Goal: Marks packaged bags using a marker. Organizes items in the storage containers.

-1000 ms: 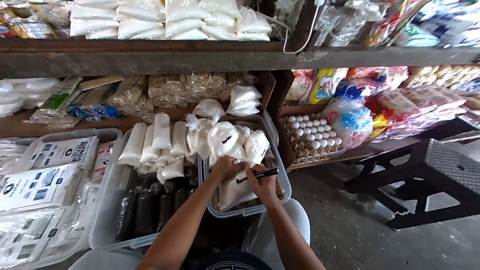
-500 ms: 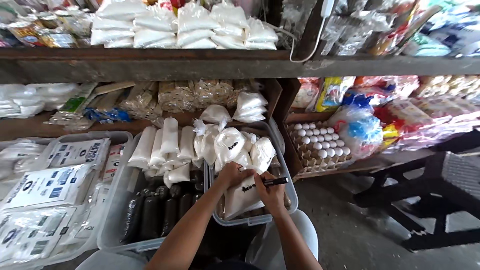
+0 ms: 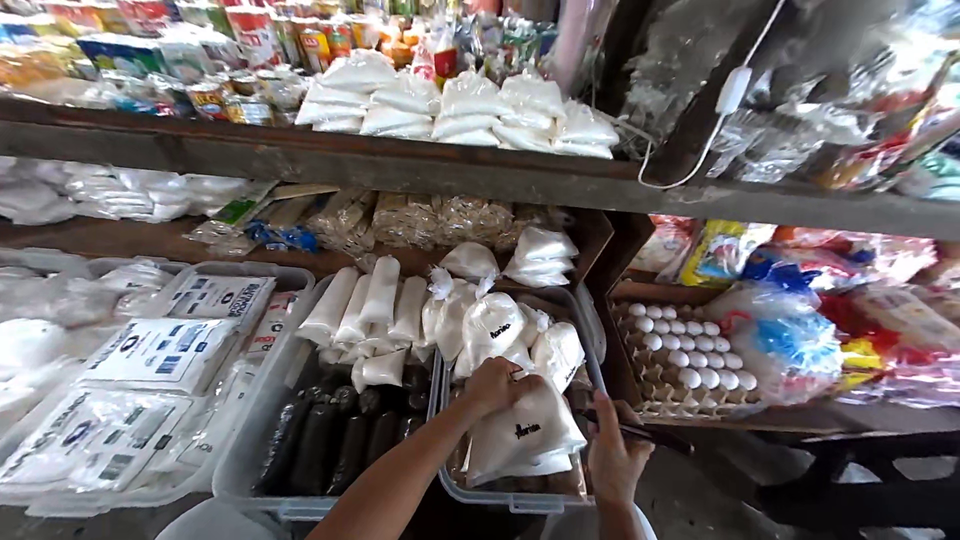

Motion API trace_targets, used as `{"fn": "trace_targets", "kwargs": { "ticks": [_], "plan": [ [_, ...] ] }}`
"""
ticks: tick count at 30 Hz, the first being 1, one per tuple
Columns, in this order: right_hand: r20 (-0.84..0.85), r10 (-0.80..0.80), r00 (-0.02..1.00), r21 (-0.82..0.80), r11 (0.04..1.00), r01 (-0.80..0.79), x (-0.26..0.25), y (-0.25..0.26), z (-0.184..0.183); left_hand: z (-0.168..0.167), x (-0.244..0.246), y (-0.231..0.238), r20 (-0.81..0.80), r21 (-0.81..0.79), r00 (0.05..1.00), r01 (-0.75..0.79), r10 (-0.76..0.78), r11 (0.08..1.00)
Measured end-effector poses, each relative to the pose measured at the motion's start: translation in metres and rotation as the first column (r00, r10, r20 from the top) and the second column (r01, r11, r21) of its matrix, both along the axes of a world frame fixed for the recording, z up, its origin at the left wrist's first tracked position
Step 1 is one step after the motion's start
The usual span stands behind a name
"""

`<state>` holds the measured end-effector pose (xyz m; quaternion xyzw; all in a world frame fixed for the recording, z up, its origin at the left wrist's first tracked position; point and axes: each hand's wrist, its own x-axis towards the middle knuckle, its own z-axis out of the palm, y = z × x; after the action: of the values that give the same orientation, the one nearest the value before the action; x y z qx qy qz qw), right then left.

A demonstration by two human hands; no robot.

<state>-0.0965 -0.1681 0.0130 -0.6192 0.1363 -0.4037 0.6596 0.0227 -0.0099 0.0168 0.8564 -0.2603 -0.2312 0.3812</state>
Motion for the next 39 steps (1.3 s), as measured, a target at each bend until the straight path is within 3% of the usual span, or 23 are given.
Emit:
{"fn": "trace_targets", "kwargs": {
  "ticks": [6,9,13,17,22,25,30,35,37,39],
  "plan": [
    [0.030,-0.279,0.960,0.118,0.954,0.274,0.007,-0.032,-0.001,0.046,0.026,-0.015,0.148,0.060,0.961,-0.243,0.232,0.968],
    [-0.012,-0.353,0.936,0.136,0.926,0.351,0.012,-0.038,-0.010,0.061,0.050,-0.016,0.144,0.190,0.970,-0.221,0.196,0.957],
    [-0.025,-0.400,0.916,0.282,0.876,0.390,0.020,-0.065,-0.045,0.083,0.116,-0.006,0.247,0.117,0.918,-0.347,0.311,0.931],
    [-0.078,-0.436,0.896,0.491,0.765,0.415,0.019,-0.105,-0.084,0.057,0.217,-0.003,0.331,0.215,0.844,-0.503,0.422,0.837],
    [-0.077,-0.392,0.917,0.656,0.672,0.343,0.027,-0.135,-0.098,-0.009,0.294,0.005,0.396,0.401,0.834,-0.533,0.384,0.745],
    [-0.135,-0.386,0.913,0.678,0.635,0.369,0.032,-0.132,-0.102,-0.036,0.310,0.007,0.316,0.399,0.819,-0.573,0.479,0.716],
    [-0.141,-0.422,0.896,0.716,0.582,0.387,0.036,-0.130,-0.097,-0.097,0.344,0.020,0.093,0.153,0.793,-0.609,0.602,0.778],
    [-0.184,-0.446,0.876,0.732,0.532,0.425,0.040,-0.128,-0.095,-0.070,0.338,0.024,-0.167,0.365,0.734,-0.574,0.658,0.733],
    [-0.186,-0.448,0.874,0.735,0.527,0.427,0.039,-0.127,-0.096,-0.068,0.336,0.026,-0.268,0.334,0.701,-0.575,0.660,0.747],
    [-0.181,-0.450,0.875,0.744,0.519,0.421,0.039,-0.127,-0.096,-0.072,0.326,0.023,-0.241,0.239,0.693,-0.637,0.680,0.733]
  ]
}}
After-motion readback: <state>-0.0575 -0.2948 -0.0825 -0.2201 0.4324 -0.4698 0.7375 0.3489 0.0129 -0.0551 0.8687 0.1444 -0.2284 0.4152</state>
